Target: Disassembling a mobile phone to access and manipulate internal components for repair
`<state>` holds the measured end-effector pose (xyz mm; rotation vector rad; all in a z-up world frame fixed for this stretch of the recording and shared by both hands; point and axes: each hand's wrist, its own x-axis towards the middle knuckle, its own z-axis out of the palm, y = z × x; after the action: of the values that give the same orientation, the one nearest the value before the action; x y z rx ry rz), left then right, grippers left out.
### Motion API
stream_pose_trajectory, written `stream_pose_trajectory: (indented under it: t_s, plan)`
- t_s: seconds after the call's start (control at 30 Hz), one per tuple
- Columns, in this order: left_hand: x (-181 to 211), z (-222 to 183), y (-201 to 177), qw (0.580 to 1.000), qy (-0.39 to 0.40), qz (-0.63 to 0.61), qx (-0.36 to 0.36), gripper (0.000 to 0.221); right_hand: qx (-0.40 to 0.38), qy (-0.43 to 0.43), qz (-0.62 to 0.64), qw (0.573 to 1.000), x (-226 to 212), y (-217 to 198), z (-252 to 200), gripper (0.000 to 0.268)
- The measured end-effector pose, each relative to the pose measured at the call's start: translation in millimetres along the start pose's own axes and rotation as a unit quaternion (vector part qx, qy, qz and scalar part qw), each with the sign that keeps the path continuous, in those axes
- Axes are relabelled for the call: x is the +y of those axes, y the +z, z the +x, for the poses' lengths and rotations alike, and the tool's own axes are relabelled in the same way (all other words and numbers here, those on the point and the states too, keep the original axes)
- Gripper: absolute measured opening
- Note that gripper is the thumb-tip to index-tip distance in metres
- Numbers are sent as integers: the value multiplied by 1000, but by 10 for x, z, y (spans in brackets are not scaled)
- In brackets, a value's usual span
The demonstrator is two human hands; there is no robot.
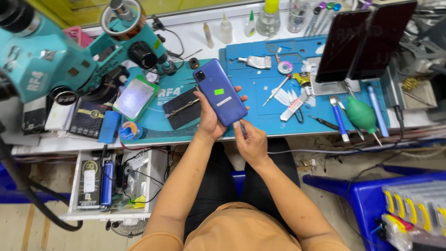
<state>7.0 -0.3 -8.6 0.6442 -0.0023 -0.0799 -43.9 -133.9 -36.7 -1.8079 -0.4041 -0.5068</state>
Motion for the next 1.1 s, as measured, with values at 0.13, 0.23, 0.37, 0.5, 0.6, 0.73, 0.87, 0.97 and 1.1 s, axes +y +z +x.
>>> stream_pose_trajectory:
  t_s: [0.13, 0.23, 0.37, 0.5, 0.6, 0.73, 0.87, 0.97, 1.1]
  plan:
    - [1, -26, 48, 1000, -23, 10, 2, 96, 27, -2, -19, 999, -28, -6, -33, 12]
    - [5, -47, 91, 1000, -18, 21, 11, 93, 36, -2, -8, 999, 65, 25, -88, 9]
    - [18, -89, 117, 999, 6, 52, 9, 90, 21, -35, -47, 998, 55, -7, -111, 12]
    - [-26, -57, 87, 997, 28, 72, -14, 94, 13, -27, -51, 998, 46, -42, -100, 16]
    - [-44, -63, 93, 997, 37, 69, -13, 95, 24, -18, -54, 998, 70, -33, -122, 15]
    - [23, -113, 155, 997, 37, 72, -15, 97, -7, -4, -48, 999, -102, -230, -110, 14]
    - [72, -82, 72, 1000, 5, -2, 0, 94, -336, 65, -188, 921, -188, -764, -229, 20]
    - [54, -30, -72, 999, -15, -43, -2, 89, -486, 135, -336, 796, 59, -1175, -430, 21]
    - [-20, 37, -211, 997, -37, -68, -13, 88, -425, 200, -333, 818, -102, -1526, -225, 26]
